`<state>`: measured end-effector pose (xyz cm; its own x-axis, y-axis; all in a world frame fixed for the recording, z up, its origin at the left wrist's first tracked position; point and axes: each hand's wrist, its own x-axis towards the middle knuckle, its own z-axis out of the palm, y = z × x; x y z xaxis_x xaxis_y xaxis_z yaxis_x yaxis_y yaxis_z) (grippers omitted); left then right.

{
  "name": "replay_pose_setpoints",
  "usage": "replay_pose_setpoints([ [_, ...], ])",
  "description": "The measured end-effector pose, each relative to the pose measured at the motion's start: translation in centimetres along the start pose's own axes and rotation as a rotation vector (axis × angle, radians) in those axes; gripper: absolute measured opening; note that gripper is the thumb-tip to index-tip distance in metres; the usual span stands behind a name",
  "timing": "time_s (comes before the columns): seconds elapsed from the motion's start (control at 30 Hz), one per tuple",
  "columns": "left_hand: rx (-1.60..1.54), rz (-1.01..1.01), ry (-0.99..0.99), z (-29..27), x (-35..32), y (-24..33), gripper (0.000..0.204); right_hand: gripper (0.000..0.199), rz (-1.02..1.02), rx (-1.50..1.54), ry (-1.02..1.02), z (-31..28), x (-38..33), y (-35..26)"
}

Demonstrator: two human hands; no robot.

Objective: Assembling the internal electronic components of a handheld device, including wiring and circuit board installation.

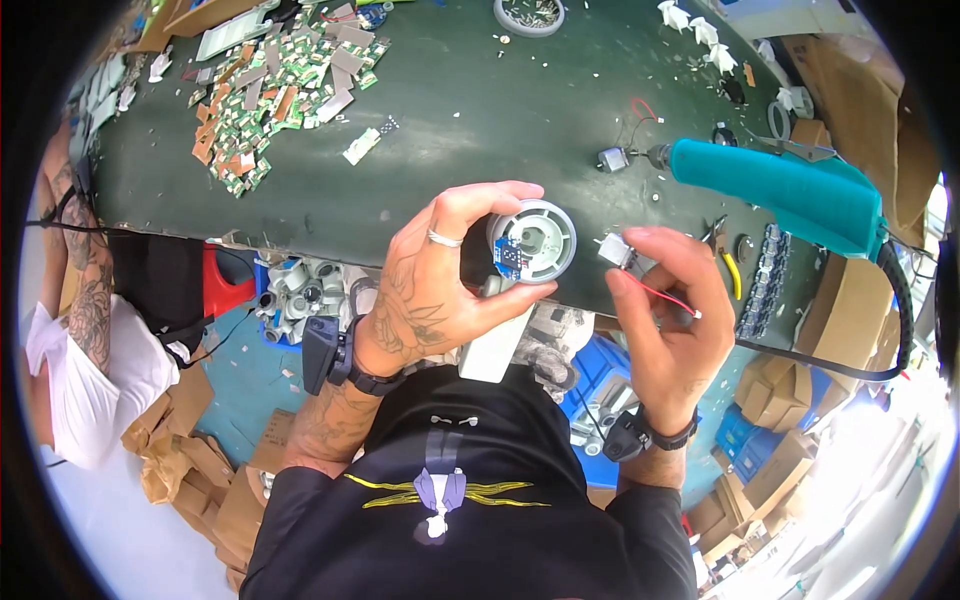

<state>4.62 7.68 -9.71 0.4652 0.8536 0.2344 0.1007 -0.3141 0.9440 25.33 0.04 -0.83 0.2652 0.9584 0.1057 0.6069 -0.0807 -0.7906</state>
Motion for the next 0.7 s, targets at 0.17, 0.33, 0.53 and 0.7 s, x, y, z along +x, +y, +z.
replay_pose_setpoints([
  [0.17,-0.016,-0.018,0.043,0.1,0.0,0.2,0.070,0.040,-0.105,-0.135,-0.102,0.8,0.8,-1.6],
  [0.33,0.022,0.005,-0.028,-0.5,0.0,0.1,0.073,0.041,-0.172,-0.216,-0.227,1.8,1.4,-2.2],
  [0.53,-0.008,0.001,0.037,-0.2,-0.1,0.0,0.071,0.039,-0.178,-0.260,-0.246,2.6,1.6,-2.6],
  [0.7,0.021,0.005,0.020,-0.4,0.0,0.2,0.070,0.034,-0.188,-0.299,-0.244,2.8,2.0,-3.3],
])
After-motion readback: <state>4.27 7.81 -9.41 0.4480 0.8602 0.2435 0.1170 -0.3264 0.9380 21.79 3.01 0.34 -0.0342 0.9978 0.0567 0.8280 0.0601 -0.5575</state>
